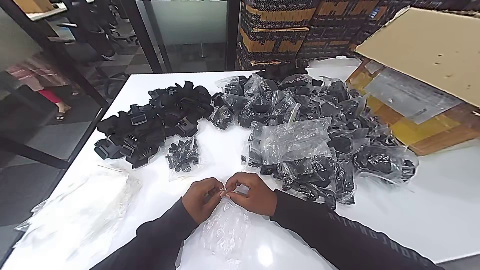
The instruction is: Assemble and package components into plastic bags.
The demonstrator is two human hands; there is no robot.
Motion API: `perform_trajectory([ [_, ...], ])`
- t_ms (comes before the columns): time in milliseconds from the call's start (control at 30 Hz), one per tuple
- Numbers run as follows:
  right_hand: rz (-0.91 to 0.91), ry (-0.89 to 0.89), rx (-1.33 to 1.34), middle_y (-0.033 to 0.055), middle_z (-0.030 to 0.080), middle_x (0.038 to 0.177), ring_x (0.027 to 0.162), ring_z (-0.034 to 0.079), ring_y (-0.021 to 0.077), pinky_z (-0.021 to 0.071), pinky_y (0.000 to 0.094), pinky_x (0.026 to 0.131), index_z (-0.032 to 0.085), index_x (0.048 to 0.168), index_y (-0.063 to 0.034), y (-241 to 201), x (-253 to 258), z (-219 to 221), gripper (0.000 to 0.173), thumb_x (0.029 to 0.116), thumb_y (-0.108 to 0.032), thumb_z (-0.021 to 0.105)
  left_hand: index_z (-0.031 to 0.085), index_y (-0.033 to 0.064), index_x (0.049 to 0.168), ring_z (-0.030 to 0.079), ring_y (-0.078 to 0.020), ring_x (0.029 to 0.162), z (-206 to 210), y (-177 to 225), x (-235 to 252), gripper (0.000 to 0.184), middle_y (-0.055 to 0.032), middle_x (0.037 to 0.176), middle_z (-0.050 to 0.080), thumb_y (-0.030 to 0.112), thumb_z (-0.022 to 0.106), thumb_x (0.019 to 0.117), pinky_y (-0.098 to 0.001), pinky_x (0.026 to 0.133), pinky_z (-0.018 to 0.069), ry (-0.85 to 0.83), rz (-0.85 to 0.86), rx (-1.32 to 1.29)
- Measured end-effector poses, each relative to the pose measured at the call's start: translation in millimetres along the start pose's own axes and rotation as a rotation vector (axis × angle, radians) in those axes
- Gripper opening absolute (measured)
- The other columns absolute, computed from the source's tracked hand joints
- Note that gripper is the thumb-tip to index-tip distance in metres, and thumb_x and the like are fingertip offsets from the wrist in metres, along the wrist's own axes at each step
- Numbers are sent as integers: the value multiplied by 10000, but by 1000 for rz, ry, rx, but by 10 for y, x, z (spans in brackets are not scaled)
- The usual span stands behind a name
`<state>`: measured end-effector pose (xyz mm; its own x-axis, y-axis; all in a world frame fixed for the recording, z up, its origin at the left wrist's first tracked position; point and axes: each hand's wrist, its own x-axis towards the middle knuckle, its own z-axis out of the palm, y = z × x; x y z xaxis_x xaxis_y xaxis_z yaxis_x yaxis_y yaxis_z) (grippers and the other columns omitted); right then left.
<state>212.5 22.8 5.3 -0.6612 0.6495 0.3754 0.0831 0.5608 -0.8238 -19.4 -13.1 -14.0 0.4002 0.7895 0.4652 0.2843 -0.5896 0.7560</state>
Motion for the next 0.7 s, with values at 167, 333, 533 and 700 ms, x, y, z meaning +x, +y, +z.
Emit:
perform_trajectory([
  [167, -22, -35, -19, 78, 704, 894, 823, 661, 91, 556, 234, 779, 700, 992, 0, -62, -1, -14, 102, 925, -76, 708, 677, -4, 953, 657, -85, 746, 5, 20, -3, 198, -89, 842, 689, 179, 612, 995, -241, 712, 578, -36, 41, 22],
  [333, -51, -45, 19, 92, 699, 912, 846, 672, 106, 569, 257, 807, 679, 1008, 16, -43, 15, -7, 108, 922, -49, 690, 671, -3, 955, 659, -96, 756, 6, 13, 1, 215, -93, 847, 686, 190, 595, 1011, -249, 722, 579, -27, 62, 36],
  [533, -24, -56, 45, 93, 715, 954, 886, 685, 102, 572, 258, 837, 675, 1036, 22, -24, 20, -17, 129, 926, -46, 679, 686, -5, 924, 671, -85, 771, -35, 16, 2, 253, -85, 844, 700, 210, 593, 1019, -253, 731, 585, 28, 55, -26],
  [700, 10, -48, 21, 97, 717, 952, 881, 688, 97, 574, 249, 833, 684, 1051, 20, -29, 23, -32, 145, 938, -71, 677, 690, -8, 902, 674, -77, 761, -71, 7, 9, 257, -77, 831, 705, 200, 585, 1012, -254, 727, 585, 105, 43, -31],
])
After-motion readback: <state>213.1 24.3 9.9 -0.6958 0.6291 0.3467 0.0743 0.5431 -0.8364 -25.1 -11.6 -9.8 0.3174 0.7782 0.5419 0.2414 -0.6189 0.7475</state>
